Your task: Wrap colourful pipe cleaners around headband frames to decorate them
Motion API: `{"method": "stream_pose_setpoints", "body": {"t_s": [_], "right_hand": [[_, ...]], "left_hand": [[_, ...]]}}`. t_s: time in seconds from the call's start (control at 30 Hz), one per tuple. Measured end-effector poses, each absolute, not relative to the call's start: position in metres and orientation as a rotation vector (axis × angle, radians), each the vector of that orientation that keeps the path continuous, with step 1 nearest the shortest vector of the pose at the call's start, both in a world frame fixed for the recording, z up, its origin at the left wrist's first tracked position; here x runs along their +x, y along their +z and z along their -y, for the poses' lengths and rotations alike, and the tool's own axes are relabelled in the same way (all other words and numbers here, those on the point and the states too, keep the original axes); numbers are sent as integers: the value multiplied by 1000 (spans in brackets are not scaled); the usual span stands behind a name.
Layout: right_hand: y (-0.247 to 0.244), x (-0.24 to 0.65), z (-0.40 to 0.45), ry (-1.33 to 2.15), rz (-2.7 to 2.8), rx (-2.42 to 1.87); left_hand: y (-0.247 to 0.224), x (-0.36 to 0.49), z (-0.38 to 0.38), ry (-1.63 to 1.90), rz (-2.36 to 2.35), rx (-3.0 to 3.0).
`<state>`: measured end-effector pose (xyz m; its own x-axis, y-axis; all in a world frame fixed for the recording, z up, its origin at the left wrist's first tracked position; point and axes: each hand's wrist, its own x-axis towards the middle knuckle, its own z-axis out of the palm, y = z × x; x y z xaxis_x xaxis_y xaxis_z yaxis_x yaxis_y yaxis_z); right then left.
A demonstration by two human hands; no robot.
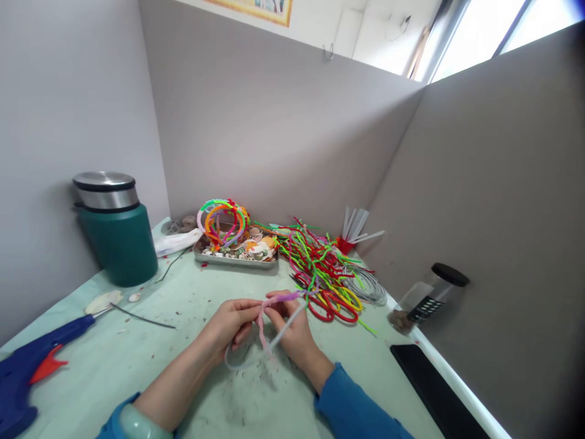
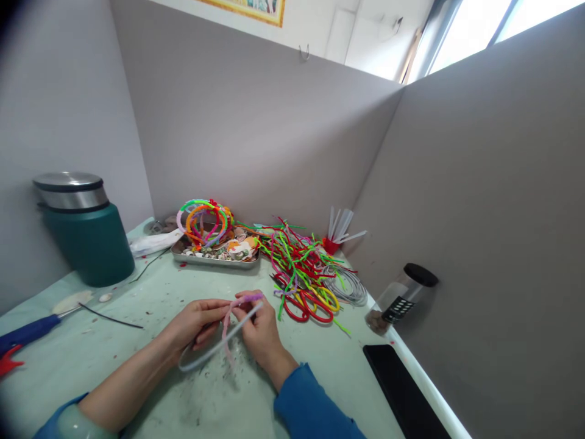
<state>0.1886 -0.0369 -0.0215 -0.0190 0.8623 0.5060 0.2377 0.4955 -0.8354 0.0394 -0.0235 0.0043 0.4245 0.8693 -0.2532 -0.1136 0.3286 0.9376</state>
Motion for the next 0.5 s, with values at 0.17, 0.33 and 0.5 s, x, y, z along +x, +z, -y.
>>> {"method": "stream_pose_setpoints", "body": {"t_s": [0.17, 0.33, 0.5], "right_hand": [[-21, 190, 37, 648, 1584, -995], [-25, 189, 35, 710, 1549, -952], [-26, 189, 33, 828, 1504, -874]], "left_hand": [[11, 39, 25, 782, -801, 988], [16, 40, 29, 737, -716, 966], [10, 37, 26, 704, -643, 946]]}}
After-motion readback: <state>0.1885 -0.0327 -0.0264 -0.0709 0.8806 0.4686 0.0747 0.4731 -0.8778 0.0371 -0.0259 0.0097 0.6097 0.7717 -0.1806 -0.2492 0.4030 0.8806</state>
